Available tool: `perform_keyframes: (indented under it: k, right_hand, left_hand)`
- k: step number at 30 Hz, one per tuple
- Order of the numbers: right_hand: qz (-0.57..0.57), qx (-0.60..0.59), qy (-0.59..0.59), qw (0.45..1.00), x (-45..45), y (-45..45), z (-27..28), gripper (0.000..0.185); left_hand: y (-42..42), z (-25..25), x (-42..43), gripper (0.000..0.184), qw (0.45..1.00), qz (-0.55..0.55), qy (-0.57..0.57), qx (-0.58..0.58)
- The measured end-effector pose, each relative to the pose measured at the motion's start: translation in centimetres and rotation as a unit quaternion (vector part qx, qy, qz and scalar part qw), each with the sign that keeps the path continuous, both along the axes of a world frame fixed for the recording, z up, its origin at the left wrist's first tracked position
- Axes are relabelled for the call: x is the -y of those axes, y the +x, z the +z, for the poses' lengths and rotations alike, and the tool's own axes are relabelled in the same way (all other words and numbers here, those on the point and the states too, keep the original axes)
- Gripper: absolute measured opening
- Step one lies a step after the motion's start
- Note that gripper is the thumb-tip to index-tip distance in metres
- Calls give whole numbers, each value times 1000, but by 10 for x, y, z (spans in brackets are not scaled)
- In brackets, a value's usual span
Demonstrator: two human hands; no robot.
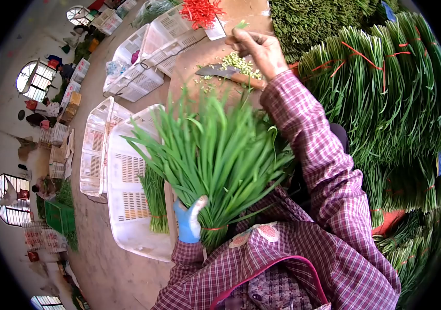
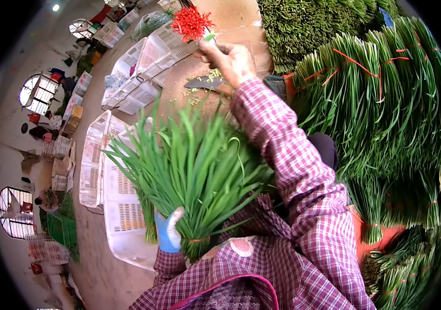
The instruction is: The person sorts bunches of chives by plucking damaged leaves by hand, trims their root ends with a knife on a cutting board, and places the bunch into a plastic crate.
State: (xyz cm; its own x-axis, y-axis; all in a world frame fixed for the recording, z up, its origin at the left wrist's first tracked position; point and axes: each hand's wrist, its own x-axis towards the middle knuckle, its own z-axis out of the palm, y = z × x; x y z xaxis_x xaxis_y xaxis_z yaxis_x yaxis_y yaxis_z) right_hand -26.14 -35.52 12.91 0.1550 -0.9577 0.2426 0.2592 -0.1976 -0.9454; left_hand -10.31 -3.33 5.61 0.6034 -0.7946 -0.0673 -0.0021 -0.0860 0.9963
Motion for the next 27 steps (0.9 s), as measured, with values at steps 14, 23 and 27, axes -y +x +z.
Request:
perform_keyframes:
  k: [14, 23, 27]
  right_hand:
    - [36, -254, -288, 923, -75, -33, -11, 25]
    - [91, -444, -427, 782, -105, -1, -80, 45]
    - [102, -452, -418, 782, -100, -5, -87, 42]
  left_hand:
    - [71, -51, -17, 41, 993, -28, -52, -104]
    - [83, -16, 6, 42, 956, -19, -113, -269]
    - [76, -8, 10, 39, 939, 7, -120, -322]
